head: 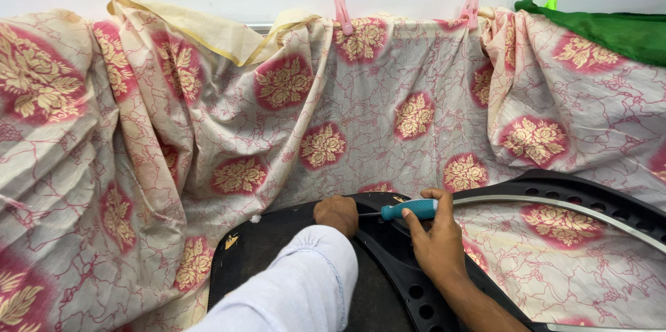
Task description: The person uses a screwdriver to remove screws from a black plastic chair base, detaches a metal frame, and sets the parts aside. The person then reattaches the frame and continues to remove additional screws from the base.
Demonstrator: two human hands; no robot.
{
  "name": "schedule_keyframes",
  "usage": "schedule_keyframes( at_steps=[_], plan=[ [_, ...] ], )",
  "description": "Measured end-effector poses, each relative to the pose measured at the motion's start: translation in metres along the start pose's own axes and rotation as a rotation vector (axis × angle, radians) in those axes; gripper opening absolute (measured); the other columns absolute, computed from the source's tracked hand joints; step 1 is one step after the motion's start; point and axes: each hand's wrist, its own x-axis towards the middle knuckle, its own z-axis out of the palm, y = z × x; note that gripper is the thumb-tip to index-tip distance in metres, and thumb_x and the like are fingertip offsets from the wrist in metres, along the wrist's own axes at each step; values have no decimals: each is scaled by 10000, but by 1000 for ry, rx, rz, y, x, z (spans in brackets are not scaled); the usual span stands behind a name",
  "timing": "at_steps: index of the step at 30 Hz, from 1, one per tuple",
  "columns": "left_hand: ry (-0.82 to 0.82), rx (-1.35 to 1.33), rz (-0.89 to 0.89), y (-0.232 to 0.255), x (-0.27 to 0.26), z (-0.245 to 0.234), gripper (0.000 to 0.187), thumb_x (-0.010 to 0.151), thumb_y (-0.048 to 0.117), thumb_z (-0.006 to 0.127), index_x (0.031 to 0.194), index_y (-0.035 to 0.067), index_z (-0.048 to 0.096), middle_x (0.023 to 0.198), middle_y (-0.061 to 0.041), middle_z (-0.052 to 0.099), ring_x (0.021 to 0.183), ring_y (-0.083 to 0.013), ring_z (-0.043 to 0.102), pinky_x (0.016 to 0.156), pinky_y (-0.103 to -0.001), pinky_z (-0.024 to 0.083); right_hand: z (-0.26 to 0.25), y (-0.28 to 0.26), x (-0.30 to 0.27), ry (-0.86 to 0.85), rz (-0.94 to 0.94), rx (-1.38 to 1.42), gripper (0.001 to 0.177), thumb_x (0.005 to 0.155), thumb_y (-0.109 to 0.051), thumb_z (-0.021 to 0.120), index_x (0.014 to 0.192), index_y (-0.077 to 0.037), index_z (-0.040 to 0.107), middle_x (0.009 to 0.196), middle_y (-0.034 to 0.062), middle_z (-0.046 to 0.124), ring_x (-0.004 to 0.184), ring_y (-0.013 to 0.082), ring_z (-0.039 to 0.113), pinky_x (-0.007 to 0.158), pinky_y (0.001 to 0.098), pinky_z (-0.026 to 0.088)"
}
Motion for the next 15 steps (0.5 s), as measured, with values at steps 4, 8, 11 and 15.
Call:
schedule_keyframes(
  at_steps=[4, 8, 11, 15],
  plan=[
    [249, 351, 365, -19, 6, 10, 268, 1008, 187, 565, 1171, 141, 773, 1235, -135, 738, 1233, -323, 661, 1021, -438, 533, 1, 11, -6, 33, -124, 101, 464, 921, -249, 677, 1300, -107, 450, 889, 139, 767, 806, 226, 788, 691, 370, 591],
    [299, 447, 479, -37, 26, -3, 262, 966, 186, 587, 1159, 138, 756, 1258, -139, 691, 1257, -331, 589, 1055, -450, 475, 4, 16, -11, 65, -134, 59, 476, 932, -241, 671, 1313, -88, 429, 886, 145, 749, 801, 237, 774, 707, 379, 584],
    [296, 464, 555, -42, 28, -7, 263, 950, 190, 599, 1154, 120, 749, 1296, -159, 651, 1273, -347, 552, 1069, -459, 455, 5, 19, -11, 68, -120, 78, 488, 935, -246, 661, 1320, -83, 409, 884, 136, 769, 804, 217, 777, 716, 366, 583],
    [247, 412, 532, -50, 9, -5, 321, 840, 215, 694, 1133, 95, 745, 1369, -164, 556, 1315, -346, 478, 1085, -458, 435, 5, 20, -10, 45, -72, 82, 492, 943, -251, 640, 1336, -94, 390, 904, 122, 787, 781, 205, 774, 701, 355, 582]
  ],
)
